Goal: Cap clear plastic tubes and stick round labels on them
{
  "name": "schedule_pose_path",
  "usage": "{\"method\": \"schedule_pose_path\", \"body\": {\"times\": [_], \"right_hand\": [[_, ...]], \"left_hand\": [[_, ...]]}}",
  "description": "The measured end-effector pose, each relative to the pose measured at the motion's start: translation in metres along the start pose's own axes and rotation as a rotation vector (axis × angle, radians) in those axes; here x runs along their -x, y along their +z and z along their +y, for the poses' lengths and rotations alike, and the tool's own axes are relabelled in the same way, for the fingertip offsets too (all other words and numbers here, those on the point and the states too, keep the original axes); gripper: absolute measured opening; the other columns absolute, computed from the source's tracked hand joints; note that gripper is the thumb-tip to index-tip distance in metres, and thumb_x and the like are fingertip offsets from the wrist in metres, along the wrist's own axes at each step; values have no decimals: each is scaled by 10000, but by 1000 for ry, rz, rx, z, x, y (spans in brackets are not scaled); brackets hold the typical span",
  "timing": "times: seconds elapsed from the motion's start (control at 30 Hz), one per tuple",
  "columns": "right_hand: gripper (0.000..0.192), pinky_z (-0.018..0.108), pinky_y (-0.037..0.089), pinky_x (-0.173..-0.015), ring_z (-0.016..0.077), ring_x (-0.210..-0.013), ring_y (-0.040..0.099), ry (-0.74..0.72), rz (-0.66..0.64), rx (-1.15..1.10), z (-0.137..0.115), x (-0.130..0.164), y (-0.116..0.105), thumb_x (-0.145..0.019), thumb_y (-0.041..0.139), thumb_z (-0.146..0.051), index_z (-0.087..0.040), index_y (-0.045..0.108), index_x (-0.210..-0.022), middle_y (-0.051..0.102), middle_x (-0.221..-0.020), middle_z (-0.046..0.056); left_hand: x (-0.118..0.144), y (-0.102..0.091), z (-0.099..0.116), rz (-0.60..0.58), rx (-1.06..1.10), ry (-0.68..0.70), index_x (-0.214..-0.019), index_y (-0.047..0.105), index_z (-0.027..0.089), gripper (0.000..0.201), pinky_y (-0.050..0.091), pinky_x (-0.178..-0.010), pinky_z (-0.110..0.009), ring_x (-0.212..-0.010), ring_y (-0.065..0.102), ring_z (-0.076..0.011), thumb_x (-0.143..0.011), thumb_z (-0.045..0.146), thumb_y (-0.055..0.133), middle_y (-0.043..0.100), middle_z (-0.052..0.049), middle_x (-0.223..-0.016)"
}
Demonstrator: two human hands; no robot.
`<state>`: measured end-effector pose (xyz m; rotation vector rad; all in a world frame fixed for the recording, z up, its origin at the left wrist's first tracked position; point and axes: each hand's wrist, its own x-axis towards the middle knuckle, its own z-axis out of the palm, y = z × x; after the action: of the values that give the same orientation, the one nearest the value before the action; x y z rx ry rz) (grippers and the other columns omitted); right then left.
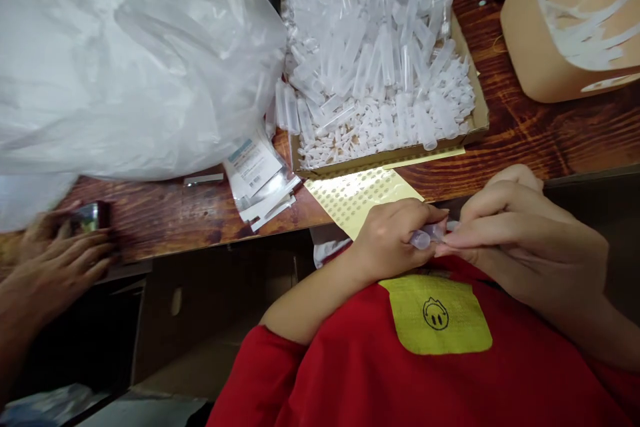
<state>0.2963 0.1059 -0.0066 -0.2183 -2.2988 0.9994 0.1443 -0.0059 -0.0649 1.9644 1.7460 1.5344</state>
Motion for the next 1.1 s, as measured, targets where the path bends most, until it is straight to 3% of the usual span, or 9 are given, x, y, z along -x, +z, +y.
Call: {"method": "schedule_pose_path", "body": {"times": [0.17,0.3,0.53,0.8,1.1], "right_hand": [[214,401,360,-722,184,-756,538,-52,-65,57,0,-3,2,-898,752,-95,-302,754,-952,685,-836,-26],[183,402,353,-725,196,-769,521,-16,-87,83,1,-4,3,-929,722,-123,-303,752,-942,669,-831,-16],[154,407,340,-737,195,-776,528,28,-140,78,-1,-8,1,-975,685,-182,-315,737,-917,670,-820,-29],[178,377,421,-708,185,-779,545,88,-205,63,-2,-13,-5,-979,677,-183,-313,747,-880,681,-822,-25],[212,389,473,-805,192,-878,583,200,-253,54,-1,-10,-7,-1010,639,-285,-337,747,-835,687,-863,-41]], "left_hand": [[3,0,-1,-9,-78,15,-906,638,151,214,570,-641,-204,-743,736,-119,-999,341,609,765,-35,-812],[3,-1,0,-30,-110,3,-878,609,171,102,553,-616,-202,-724,726,-110,-953,239,618,766,-19,-815],[2,-2,1,-75,-80,-31,-844,577,177,128,509,-585,-208,-718,713,-113,-931,236,650,759,-27,-812],[1,-1,0,-105,-48,-33,-820,550,191,187,474,-551,-217,-681,688,-106,-970,273,626,740,-17,-785],[2,1,0,-120,-43,-31,-787,556,185,269,454,-536,-224,-640,661,-101,-980,351,641,701,-4,-734]]}}
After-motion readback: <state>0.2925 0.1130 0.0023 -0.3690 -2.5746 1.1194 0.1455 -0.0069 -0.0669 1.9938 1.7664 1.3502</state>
